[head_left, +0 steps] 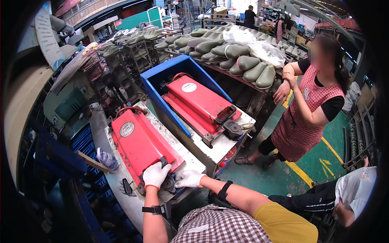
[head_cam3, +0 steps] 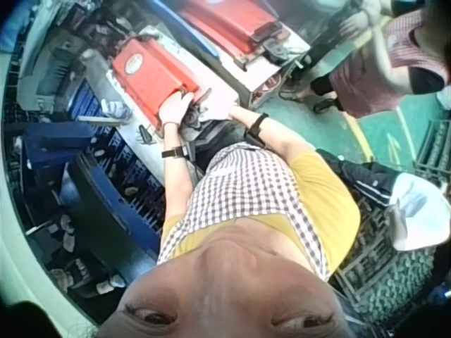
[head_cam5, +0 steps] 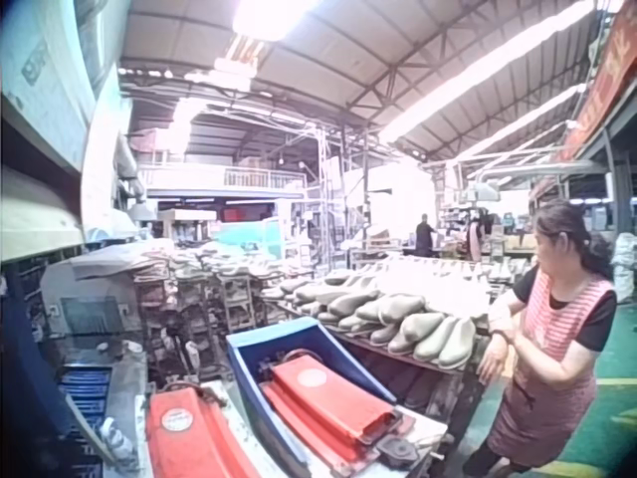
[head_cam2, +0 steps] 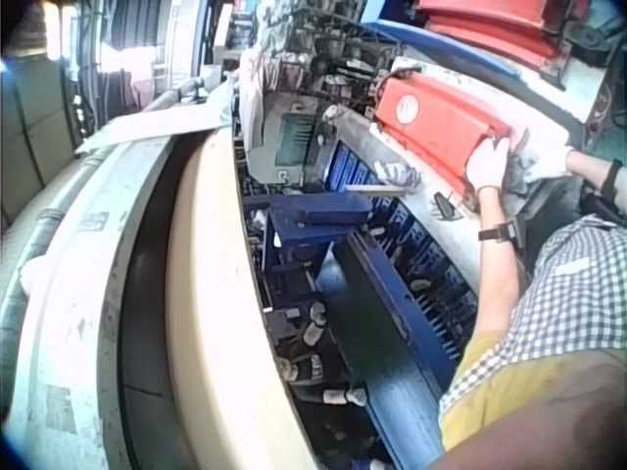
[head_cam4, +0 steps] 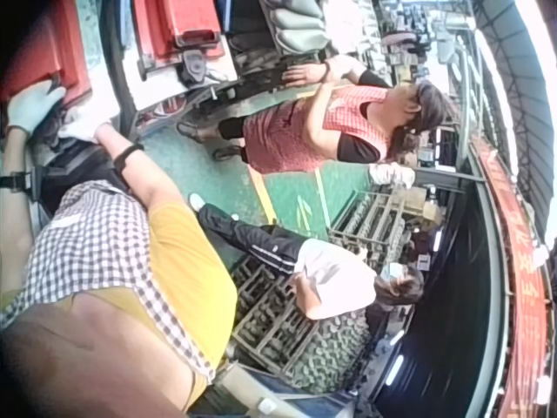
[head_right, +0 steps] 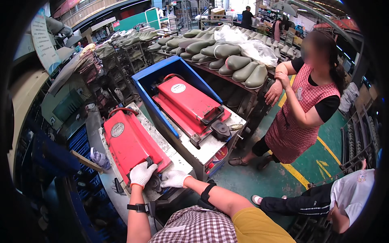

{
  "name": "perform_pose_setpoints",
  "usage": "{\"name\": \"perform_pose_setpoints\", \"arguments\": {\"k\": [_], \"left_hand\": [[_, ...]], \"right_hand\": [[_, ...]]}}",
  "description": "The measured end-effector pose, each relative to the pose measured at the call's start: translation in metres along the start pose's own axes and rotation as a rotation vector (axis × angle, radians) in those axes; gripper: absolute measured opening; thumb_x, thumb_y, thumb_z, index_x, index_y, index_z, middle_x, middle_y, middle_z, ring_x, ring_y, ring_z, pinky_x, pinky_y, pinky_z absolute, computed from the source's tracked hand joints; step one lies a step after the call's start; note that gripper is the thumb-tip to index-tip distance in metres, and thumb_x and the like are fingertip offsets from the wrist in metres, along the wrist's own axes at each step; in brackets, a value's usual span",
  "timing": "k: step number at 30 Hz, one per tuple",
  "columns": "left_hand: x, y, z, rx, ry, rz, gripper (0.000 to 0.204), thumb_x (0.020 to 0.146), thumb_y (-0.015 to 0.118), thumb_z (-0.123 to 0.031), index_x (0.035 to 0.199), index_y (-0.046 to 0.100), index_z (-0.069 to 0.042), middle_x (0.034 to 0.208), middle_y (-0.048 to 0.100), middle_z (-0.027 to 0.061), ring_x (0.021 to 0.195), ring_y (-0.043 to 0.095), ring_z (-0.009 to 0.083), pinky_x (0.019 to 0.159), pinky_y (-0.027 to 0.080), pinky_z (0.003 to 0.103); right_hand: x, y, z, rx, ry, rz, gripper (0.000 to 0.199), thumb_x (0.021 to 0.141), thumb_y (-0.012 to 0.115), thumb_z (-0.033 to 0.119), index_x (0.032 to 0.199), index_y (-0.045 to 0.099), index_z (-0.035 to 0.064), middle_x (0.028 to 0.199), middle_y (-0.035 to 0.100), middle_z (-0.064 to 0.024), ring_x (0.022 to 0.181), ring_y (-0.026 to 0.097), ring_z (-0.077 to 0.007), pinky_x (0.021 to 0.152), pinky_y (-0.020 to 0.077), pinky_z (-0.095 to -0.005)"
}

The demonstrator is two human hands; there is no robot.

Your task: Operating a heat-press machine to bond soles to shoes in a factory.

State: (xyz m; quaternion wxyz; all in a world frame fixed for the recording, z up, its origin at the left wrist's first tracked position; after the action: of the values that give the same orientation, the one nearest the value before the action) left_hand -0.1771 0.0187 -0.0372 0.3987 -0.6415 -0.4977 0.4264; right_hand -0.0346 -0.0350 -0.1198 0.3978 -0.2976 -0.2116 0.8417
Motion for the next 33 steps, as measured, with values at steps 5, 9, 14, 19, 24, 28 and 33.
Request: {"name": "perform_pose_setpoints", "arguments": {"k": [5,9,14,19,24,28,33], "left_hand": [[-0.002,-0.002,-0.002,-0.005,-0.008,0.000,0.062,0.095,0.061,-0.063,0.102,0.080,-0.005,0.099,0.077,0.0250,0.096,0.076,0.0413,0.088,0.058,0.053],[-0.002,-0.002,-0.002,-0.012,-0.006,0.004,0.062,0.095,0.061,-0.063,0.102,0.080,-0.005,0.099,0.077,0.0249,0.096,0.076,0.0412,0.088,0.058,0.053],[0.000,0.002,0.002,-0.001,-0.027,0.022,0.063,0.093,0.060,-0.065,0.104,0.080,-0.007,0.101,0.077,0.0248,0.098,0.075,0.0416,0.088,0.057,0.053],[0.002,0.004,0.003,0.005,-0.020,0.007,0.063,0.094,0.061,-0.065,0.103,0.080,-0.005,0.099,0.077,0.0252,0.097,0.076,0.0419,0.088,0.058,0.053],[0.001,0.004,0.004,0.007,-0.024,0.013,0.063,0.093,0.060,-0.066,0.104,0.080,-0.007,0.101,0.077,0.0250,0.099,0.075,0.0414,0.088,0.057,0.053],[0.002,0.004,0.004,0.005,-0.028,0.016,0.063,0.093,0.060,-0.066,0.104,0.080,-0.007,0.101,0.077,0.0250,0.099,0.075,0.0413,0.088,0.057,0.053],[0.002,0.004,0.003,0.013,-0.024,0.022,0.063,0.093,0.060,-0.066,0.105,0.080,-0.007,0.101,0.077,0.0253,0.099,0.075,0.0414,0.088,0.057,0.053]], "right_hand": [[0.001,0.002,-0.002,-0.003,0.015,0.011,0.055,0.091,0.070,0.056,0.118,0.077,0.0094,0.111,0.077,-0.0191,0.107,0.074,-0.0346,0.095,0.0550,-0.0424],[0.000,0.001,-0.002,0.028,0.013,0.006,0.054,0.092,0.071,0.053,0.121,0.076,0.0073,0.112,0.077,-0.0214,0.106,0.074,-0.0359,0.095,0.0558,-0.0426],[0.000,0.002,-0.003,0.011,0.018,0.012,0.055,0.092,0.070,0.054,0.120,0.076,0.0069,0.112,0.077,-0.0219,0.105,0.074,-0.0365,0.094,0.0558,-0.0425],[0.003,0.002,-0.004,0.008,0.012,-0.004,0.055,0.091,0.069,0.057,0.116,0.076,0.0085,0.106,0.077,-0.0197,0.103,0.073,-0.0352,0.092,0.0545,-0.0433],[-0.003,-0.002,0.002,-0.026,0.004,-0.002,0.056,0.092,0.067,0.057,0.116,0.075,0.0073,0.108,0.076,-0.0218,0.104,0.073,-0.0380,0.092,0.0541,-0.0455],[-0.006,-0.004,0.005,-0.014,0.007,-0.003,0.057,0.092,0.066,0.057,0.115,0.075,0.0061,0.108,0.076,-0.0232,0.105,0.072,-0.0388,0.093,0.0538,-0.0462],[0.002,0.000,-0.006,-0.029,0.061,0.007,0.062,0.092,0.069,0.059,0.121,0.075,0.0043,0.109,0.076,-0.0233,0.103,0.074,-0.0375,0.092,0.0560,-0.0438]]}}
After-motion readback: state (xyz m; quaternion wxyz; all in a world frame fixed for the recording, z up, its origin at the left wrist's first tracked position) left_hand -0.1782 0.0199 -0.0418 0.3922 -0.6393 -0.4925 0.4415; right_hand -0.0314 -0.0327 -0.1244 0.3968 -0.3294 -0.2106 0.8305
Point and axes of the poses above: each hand's wrist, its own x-axis towards the middle knuckle, its own y-axis out of the palm, z = x × y, the point moved 9 cm from there along x, towards the middle knuckle
